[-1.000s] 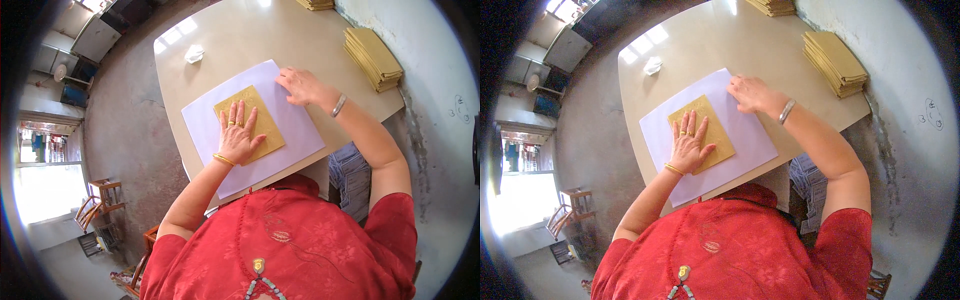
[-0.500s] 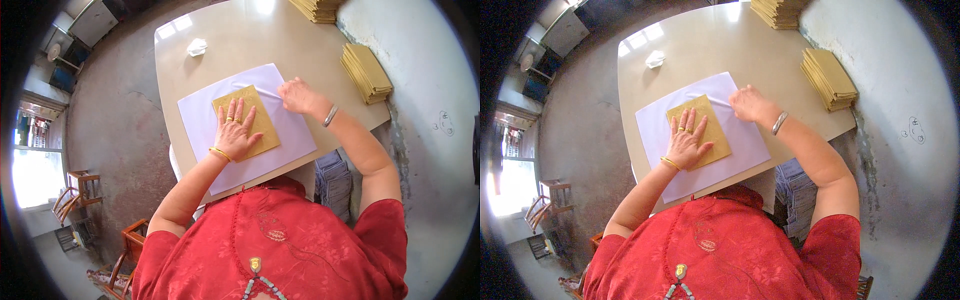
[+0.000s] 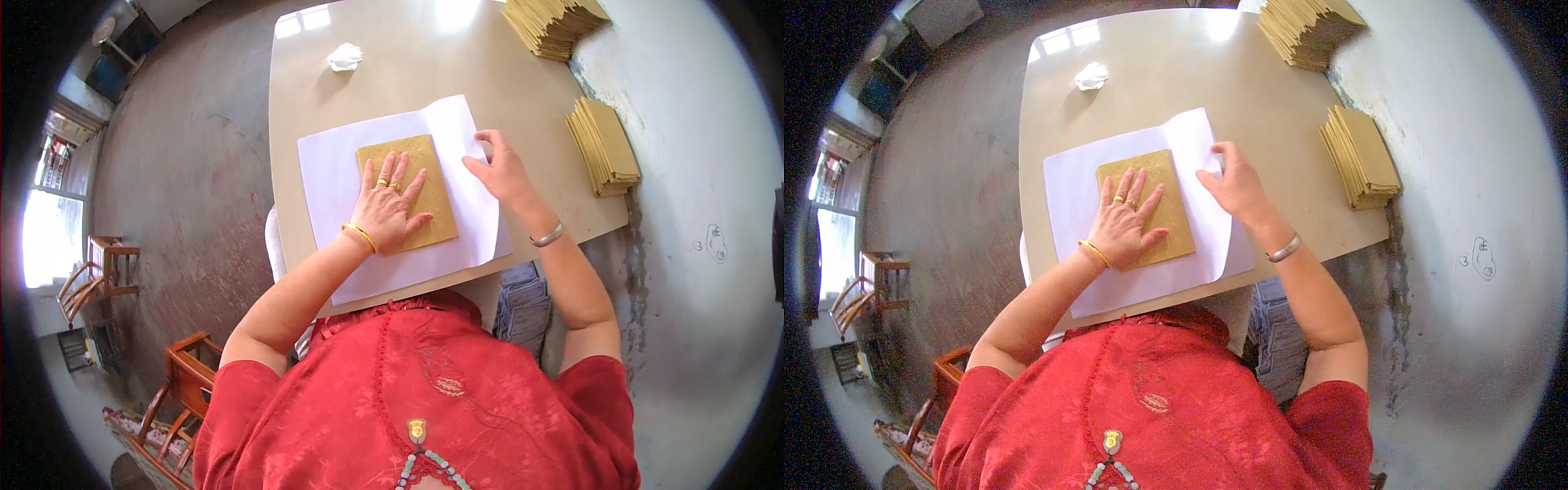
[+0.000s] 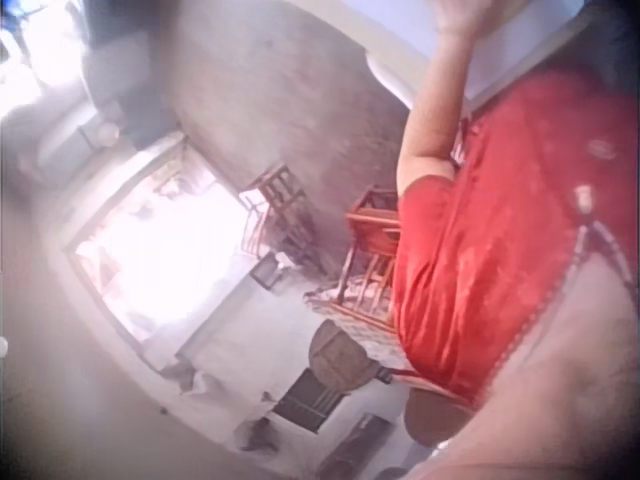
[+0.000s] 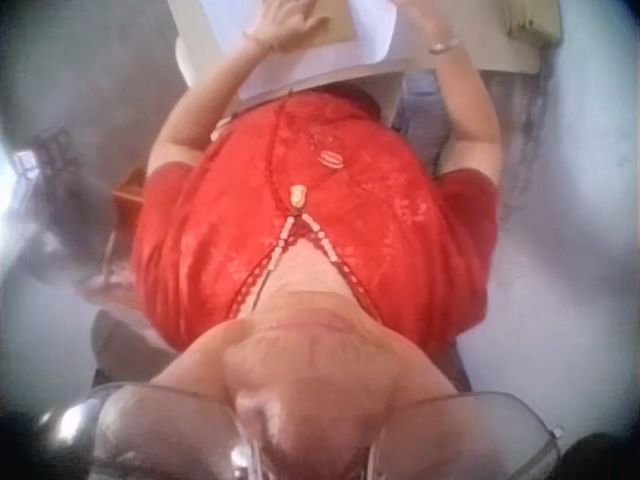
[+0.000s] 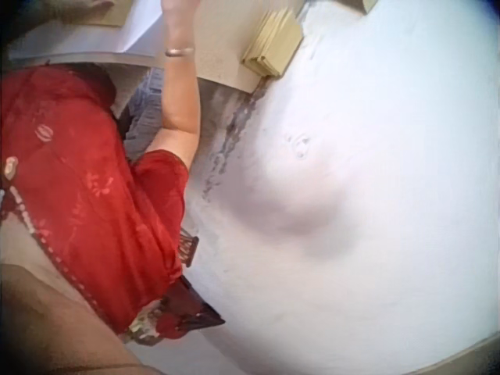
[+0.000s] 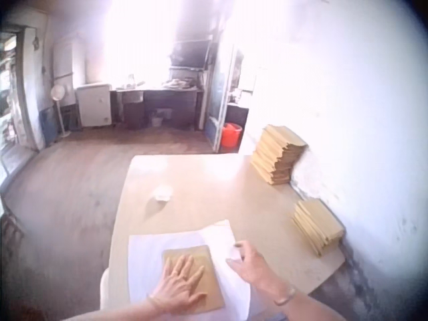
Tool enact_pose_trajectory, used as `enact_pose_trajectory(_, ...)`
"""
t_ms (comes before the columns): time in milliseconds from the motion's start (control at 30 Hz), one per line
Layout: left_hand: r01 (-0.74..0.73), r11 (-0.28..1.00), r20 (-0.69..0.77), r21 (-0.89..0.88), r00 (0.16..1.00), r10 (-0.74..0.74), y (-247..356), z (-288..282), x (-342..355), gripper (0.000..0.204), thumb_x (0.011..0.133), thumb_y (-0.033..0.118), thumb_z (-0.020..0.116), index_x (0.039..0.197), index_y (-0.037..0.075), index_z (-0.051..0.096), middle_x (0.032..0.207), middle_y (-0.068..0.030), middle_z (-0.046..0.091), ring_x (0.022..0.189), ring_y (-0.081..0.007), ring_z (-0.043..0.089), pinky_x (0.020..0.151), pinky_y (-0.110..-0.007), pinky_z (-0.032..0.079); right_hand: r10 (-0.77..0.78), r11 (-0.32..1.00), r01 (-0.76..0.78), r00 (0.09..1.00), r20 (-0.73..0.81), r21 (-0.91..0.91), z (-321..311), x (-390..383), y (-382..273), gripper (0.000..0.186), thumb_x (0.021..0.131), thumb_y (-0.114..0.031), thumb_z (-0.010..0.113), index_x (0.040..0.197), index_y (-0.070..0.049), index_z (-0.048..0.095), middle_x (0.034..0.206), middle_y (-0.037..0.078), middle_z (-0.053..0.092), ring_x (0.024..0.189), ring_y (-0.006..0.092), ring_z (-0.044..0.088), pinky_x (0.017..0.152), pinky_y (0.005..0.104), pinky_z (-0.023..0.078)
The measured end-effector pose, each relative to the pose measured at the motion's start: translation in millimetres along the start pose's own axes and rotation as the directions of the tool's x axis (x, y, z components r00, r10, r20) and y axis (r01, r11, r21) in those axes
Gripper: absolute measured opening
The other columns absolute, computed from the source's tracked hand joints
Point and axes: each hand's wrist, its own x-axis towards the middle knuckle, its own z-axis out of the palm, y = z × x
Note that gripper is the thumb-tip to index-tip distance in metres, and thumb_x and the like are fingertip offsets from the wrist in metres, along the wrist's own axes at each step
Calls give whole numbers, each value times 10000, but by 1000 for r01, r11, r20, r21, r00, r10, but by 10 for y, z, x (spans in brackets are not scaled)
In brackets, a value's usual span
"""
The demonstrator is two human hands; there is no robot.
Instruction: The person wraps stacks of gold paper by placing each stack onto a paper wrapper, folding the wrapper around the stack, and setting the packaged bundles aside.
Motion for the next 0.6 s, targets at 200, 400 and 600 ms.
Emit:
enact_pose_trajectory(200, -10, 1000, 4, 21, 1000, 10, -9, 8, 5, 754, 910, 623, 355, 1483, 136, 297, 1544, -210, 188, 1449, -362, 101, 1154, -544, 31, 143, 800, -289, 943, 300, 526, 84, -89, 241, 353, 819, -130, 712, 1115, 23, 598, 1010, 124, 661, 819, 156, 634, 694, 273, 533)
enact_pose_trajectory(400, -21, 1000, -9, 19, 1000, 21, -24, 4, 7, 737, 904, 607, 392, 1477, 151, 310, 1544, -204, 194, 1449, -357, 109, 1156, -543, 46, -96, 964, 27, 963, 253, 263, 379, -206, 25, 319, 812, -154, 711, 1059, 31, 632, 872, 131, 686, 764, 168, 650, 683, 297, 526)
enact_pose_trajectory(600, -12, 906, -116, -422, 992, -41, -292, 143, 31, 639, 939, 357, 471, 1467, 53, 276, 1536, -208, 211, 1447, -340, 134, 1171, -483, 66, -255, 959, 221, 947, 196, 179, 537, -446, -83, 371, 874, -280, 660, 1103, 10, 631, 912, 170, 660, 780, 228, 640, 718, 324, 507)
